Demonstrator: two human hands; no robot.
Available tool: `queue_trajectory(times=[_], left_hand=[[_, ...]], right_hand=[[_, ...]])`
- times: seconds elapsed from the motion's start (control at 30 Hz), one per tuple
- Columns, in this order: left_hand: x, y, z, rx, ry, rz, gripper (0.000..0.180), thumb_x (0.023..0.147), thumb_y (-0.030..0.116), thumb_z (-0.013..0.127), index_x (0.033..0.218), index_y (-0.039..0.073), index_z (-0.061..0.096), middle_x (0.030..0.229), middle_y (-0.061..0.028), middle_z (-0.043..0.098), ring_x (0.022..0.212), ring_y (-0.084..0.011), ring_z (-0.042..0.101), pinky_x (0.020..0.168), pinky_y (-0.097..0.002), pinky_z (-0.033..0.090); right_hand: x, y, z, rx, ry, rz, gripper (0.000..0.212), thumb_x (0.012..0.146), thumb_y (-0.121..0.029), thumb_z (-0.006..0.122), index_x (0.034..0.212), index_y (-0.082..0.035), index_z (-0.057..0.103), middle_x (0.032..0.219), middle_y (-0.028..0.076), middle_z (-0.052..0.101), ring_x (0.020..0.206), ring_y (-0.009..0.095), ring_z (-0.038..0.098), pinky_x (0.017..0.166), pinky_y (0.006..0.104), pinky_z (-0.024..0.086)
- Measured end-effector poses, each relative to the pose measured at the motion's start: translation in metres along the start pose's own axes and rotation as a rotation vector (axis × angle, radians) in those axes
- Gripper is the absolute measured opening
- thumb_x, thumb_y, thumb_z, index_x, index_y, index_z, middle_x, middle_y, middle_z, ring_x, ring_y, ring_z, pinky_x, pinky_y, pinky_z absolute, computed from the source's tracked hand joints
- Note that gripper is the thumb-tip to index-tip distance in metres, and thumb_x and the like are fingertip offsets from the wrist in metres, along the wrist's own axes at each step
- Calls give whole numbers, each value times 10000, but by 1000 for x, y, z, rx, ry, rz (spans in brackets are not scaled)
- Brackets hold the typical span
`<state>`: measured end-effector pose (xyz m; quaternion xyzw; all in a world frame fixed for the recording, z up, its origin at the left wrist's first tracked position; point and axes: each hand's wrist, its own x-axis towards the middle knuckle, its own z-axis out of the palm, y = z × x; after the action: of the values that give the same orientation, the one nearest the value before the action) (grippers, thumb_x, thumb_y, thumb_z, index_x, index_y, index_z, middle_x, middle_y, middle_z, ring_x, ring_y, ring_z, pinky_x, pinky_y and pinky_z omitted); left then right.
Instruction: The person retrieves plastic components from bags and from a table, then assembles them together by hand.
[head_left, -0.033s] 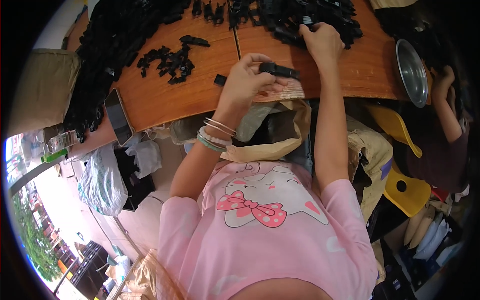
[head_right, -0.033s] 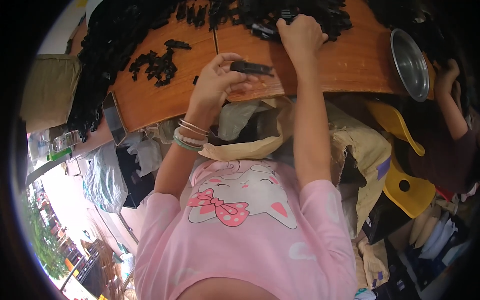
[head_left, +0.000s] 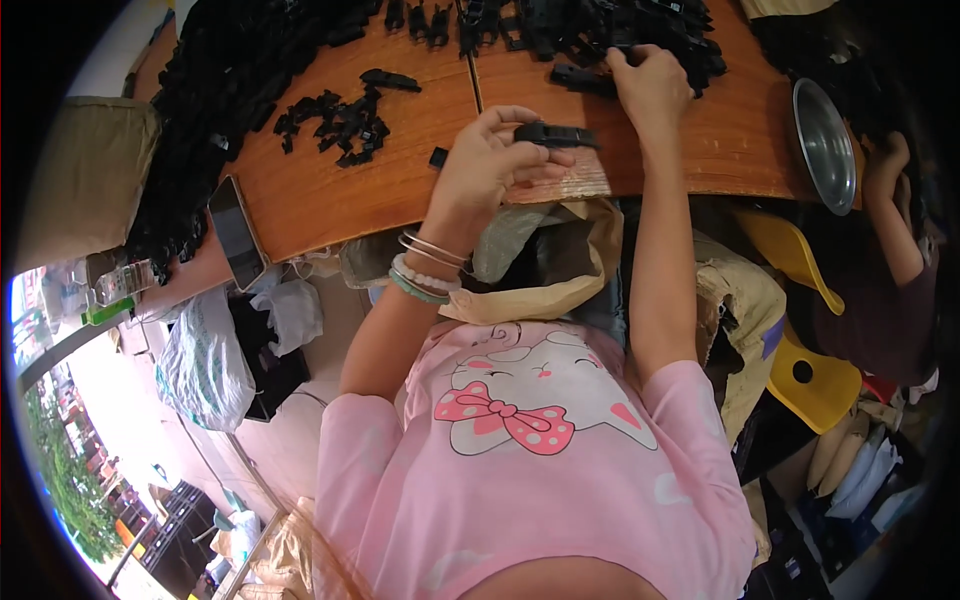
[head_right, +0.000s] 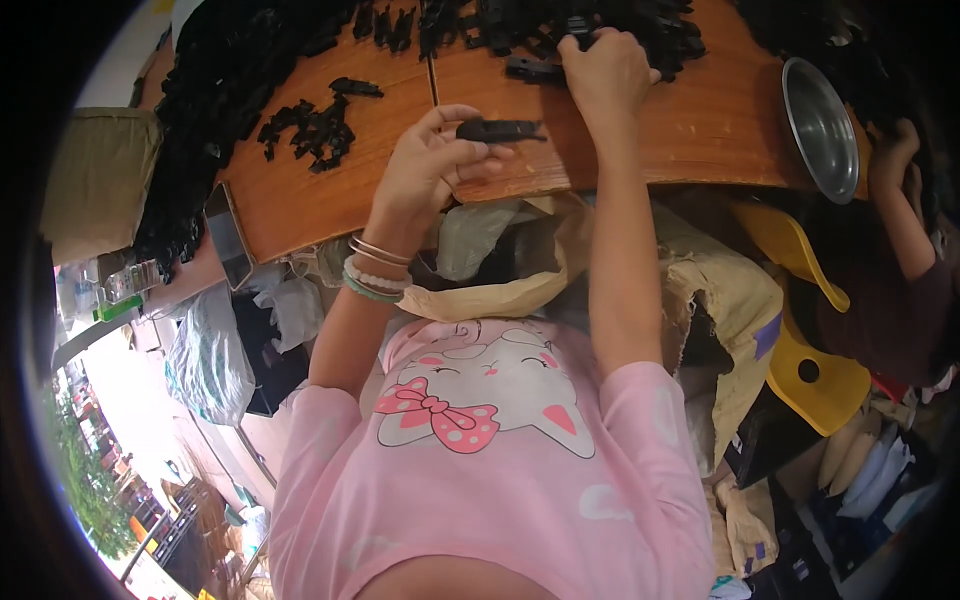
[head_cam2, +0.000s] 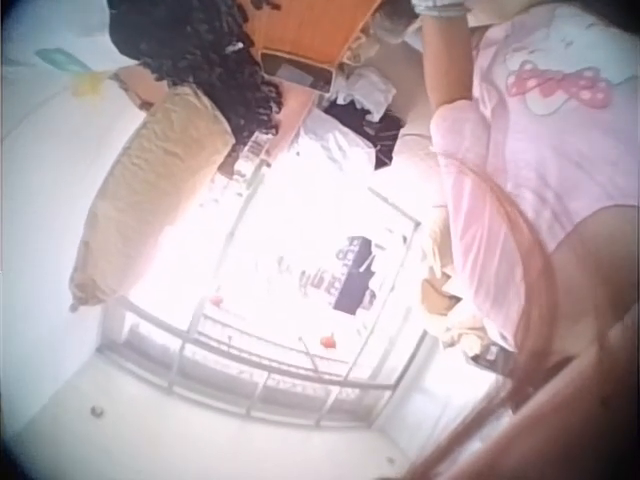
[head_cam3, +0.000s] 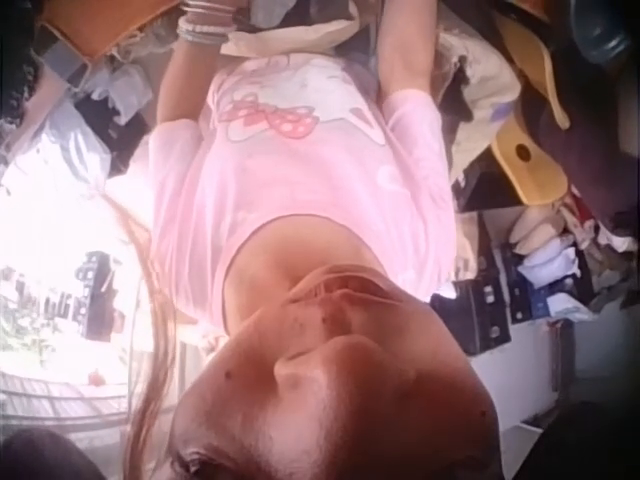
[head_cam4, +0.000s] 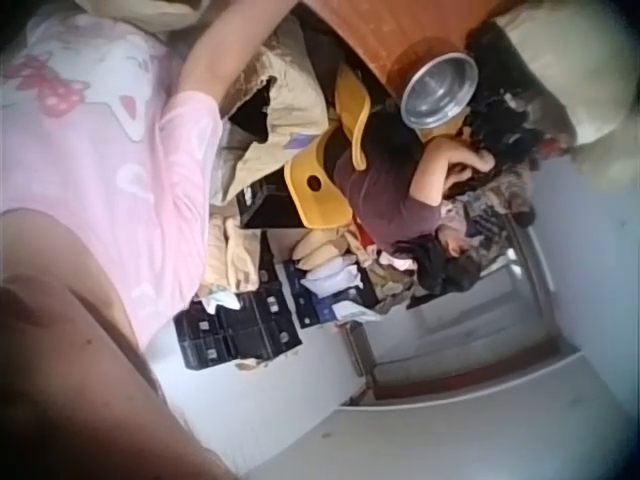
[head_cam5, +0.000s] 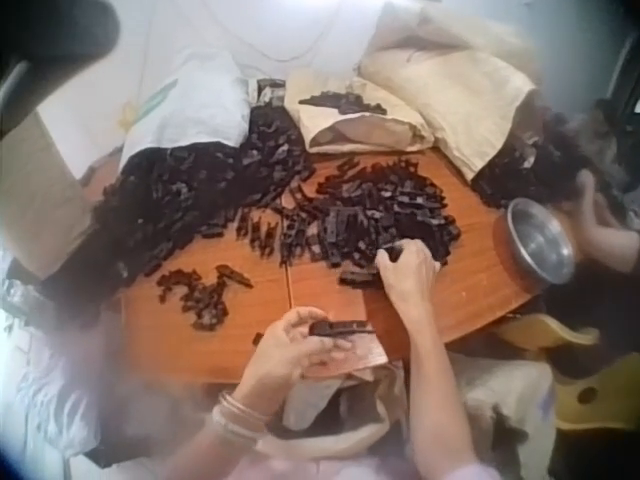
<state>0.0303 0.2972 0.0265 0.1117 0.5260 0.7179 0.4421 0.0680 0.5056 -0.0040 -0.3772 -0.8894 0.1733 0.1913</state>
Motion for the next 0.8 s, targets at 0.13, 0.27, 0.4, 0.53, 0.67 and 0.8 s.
queue_trajectory(times=[0.13,0.27,0.4,0.53,0.67,0.8], left_hand=[[-3,7,-21,-174,15,5,286,904,71,548,1129,-73,445,1048,-220,583,928,-289,647,745,-305,579],[-7,15,-16,19,51,54,335,904,115,560,1155,-84,465,1020,-181,607,893,-257,658,761,-292,565],[-11,13,-14,6,25,47,383,888,157,596,1156,-91,481,996,-149,619,859,-220,665,763,-282,551],[-13,14,-11,-59,55,26,392,878,163,613,1148,-94,492,994,-144,614,860,-213,660,778,-281,546],[-12,11,-13,6,82,15,424,874,176,625,1167,-99,489,991,-141,610,856,-201,653,782,-271,537],[-15,13,-8,47,76,22,434,874,184,628,1169,-105,494,987,-143,618,850,-184,646,763,-263,533]], right_hand=[[-35,-19,-29,591,140,-82,323,786,-225,665,1013,4,644,975,143,649,805,314,629,798,374,470],[-67,-29,-60,668,-151,-385,271,729,-99,699,980,-8,649,954,100,632,884,262,599,787,328,470],[-78,-29,-61,555,-204,-567,292,683,-71,718,967,-31,667,901,64,604,859,234,554,756,331,440],[-86,-30,-67,526,-114,-631,279,680,-67,723,954,-42,675,888,55,590,834,220,532,756,336,399],[-94,-25,-67,505,-114,-597,291,665,-72,730,950,-49,674,894,46,590,846,209,532,774,337,370],[-94,-30,-68,428,-78,-638,309,654,-66,724,958,-63,670,897,35,587,847,202,534,774,349,364]])
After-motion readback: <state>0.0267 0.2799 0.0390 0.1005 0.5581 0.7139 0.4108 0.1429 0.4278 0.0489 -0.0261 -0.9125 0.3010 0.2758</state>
